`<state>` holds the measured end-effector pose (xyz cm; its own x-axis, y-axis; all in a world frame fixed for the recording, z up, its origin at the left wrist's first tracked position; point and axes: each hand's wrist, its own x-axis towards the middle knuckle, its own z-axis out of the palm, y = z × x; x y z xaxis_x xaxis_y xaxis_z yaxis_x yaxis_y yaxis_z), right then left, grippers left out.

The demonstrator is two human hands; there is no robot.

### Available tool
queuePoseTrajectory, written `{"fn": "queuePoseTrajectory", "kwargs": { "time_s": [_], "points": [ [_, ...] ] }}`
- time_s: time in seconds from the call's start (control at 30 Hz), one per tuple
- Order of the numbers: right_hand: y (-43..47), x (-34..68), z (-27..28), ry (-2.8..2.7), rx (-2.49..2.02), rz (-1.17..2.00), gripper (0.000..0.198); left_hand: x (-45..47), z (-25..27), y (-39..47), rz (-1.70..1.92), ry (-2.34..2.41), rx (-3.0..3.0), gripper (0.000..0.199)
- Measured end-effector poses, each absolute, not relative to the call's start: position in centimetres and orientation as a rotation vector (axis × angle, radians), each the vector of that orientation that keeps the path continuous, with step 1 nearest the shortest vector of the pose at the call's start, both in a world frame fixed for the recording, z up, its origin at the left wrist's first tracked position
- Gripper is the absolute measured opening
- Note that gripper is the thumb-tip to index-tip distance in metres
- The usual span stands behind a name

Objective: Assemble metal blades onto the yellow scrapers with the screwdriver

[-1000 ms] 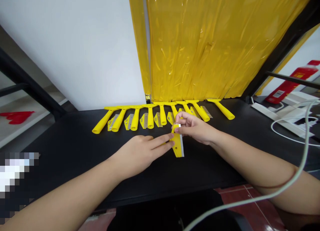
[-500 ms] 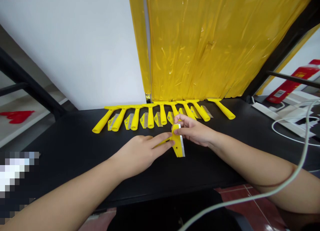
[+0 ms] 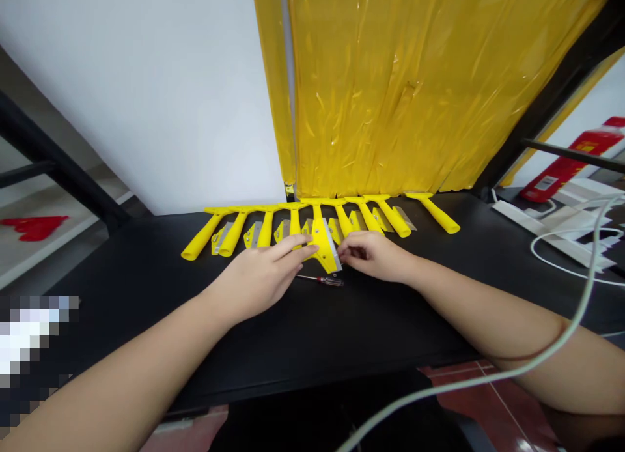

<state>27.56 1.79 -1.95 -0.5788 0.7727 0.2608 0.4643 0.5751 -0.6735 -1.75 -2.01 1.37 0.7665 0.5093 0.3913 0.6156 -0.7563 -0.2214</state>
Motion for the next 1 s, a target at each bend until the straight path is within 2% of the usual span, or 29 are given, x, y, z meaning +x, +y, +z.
{"fn": "queuePoseTrajectory", "kwargs": {
  "time_s": [0.17,0.4,0.5,0.63,0.7,1.0],
  "points": [
    [1.0,27.1,-1.3,-2.55,-0.869,0.585,0.005,-1.8,1.2,-1.8,-0.374,-0.904,-2.632,0.042],
    [0.8,26.5,-1.3,-2.606,-0.893,0.57,0.017,-1.7,1.1,-1.8,-0.346,-0.918,-2.622,0.043],
    [0.7,26.6,-1.2,-2.559,-0.968,0.554,0.012,-1.8,1.1,-1.7,-0.343,-0.929,-2.622,0.043],
    [0.8,27.2,-0.9,-2.163,-1.017,0.712,0.005,-1.6,1.2,-1.8,-0.346,-0.932,-2.612,0.042],
    [0.9,27.4,-0.8,-2.031,-0.953,0.785,0.01,-1.4,1.3,-1.9,-0.344,-0.922,-2.616,0.041],
    [0.4,25.7,-2.1,-1.898,-0.845,1.273,0.02,-1.1,0.5,-2.2,-0.432,-0.901,-2.621,0.043]
  ]
}}
